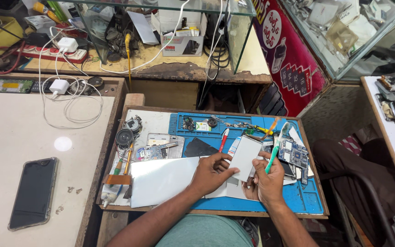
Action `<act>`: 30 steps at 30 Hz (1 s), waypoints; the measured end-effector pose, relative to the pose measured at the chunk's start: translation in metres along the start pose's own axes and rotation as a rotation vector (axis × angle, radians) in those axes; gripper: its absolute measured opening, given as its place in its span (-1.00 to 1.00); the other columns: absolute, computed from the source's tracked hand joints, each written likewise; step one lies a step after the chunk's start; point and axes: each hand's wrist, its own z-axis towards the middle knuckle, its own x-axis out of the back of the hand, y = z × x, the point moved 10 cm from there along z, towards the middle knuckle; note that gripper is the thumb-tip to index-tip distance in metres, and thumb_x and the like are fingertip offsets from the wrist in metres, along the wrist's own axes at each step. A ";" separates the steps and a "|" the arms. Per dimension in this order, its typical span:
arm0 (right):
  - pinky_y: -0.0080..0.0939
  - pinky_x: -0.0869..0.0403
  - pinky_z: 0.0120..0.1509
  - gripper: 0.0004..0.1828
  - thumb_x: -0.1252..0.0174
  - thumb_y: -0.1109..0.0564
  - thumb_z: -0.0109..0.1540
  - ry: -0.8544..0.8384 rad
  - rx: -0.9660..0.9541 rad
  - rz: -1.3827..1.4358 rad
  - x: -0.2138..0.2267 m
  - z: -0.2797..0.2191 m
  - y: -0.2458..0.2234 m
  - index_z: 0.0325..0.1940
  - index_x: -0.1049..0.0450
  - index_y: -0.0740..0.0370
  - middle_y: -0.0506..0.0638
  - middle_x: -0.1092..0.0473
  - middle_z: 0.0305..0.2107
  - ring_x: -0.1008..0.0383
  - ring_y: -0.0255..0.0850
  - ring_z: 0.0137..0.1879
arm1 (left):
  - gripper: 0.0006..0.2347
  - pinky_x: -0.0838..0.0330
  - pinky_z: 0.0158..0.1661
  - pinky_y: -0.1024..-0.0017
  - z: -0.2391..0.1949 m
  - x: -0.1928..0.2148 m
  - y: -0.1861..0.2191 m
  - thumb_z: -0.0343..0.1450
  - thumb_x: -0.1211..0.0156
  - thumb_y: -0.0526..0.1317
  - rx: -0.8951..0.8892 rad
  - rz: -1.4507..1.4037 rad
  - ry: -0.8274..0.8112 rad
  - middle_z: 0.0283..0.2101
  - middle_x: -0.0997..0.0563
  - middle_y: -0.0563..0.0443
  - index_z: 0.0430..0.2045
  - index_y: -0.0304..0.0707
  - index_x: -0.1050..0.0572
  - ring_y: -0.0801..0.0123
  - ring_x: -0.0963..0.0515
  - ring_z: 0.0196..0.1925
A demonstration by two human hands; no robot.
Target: The person cleans several small rectangular electronic components on a workbench using a toothbrush. They wipe the surfaces and edges of each piece, then place them back on the mat. The person also handles a larger white panel and a flexible ribbon cable.
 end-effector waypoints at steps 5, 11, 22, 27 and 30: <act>-0.28 -0.36 -0.68 -0.69 -0.20 0.17 0.31 0.031 -0.074 0.074 0.004 0.000 0.010 0.04 -0.30 0.36 -0.02 -0.32 -0.58 -0.22 -0.44 -0.66 | -0.78 -0.49 -0.34 0.59 0.003 0.005 -0.015 0.40 -0.38 -0.28 0.005 -0.054 0.069 -0.37 -0.67 0.00 -0.19 -0.48 -0.58 0.60 -0.59 -0.37; -0.36 -0.31 -0.60 -0.79 -0.14 0.17 0.38 -0.024 -0.033 0.177 0.003 0.001 0.002 -0.05 -0.29 0.33 0.17 -0.47 -0.28 -0.22 -0.45 -0.60 | -0.82 -0.52 -0.32 0.59 0.005 0.009 -0.022 0.43 -0.33 -0.30 0.021 -0.122 0.097 -0.37 -0.64 0.03 -0.22 -0.47 -0.53 0.59 -0.63 -0.33; -0.48 -0.21 -0.55 -0.52 -0.34 0.18 0.27 0.014 0.050 0.058 0.018 0.006 -0.017 0.19 -0.31 0.33 -0.03 -0.47 -0.38 -0.26 -0.49 -0.56 | -0.78 -0.59 -0.17 0.43 -0.002 0.002 0.022 0.50 -0.31 -0.22 -0.196 0.133 -0.017 -0.13 -0.72 -0.05 -0.01 -0.28 -0.59 0.38 -0.72 -0.17; -0.48 -0.23 -0.46 -0.52 -0.36 0.18 0.35 0.080 0.194 -0.135 0.057 0.026 -0.054 0.25 -0.32 0.39 -0.01 -0.48 -0.35 -0.30 -0.47 -0.47 | -0.47 -0.37 0.10 0.13 -0.012 -0.026 0.048 0.26 -0.47 -0.07 -0.334 0.551 -0.192 0.02 -0.60 -0.14 0.09 -0.21 -0.48 0.07 -0.55 0.09; -0.47 -0.34 -0.30 -0.52 -0.36 0.20 0.35 0.108 0.206 -0.274 0.070 0.038 -0.058 0.26 -0.35 0.40 0.00 -0.50 -0.34 -0.39 -0.44 -0.35 | -0.33 -0.21 0.19 0.05 -0.019 -0.043 0.051 0.16 -0.50 0.00 -0.348 0.713 -0.301 0.15 -0.51 -0.17 0.16 -0.21 -0.41 -0.01 -0.42 0.20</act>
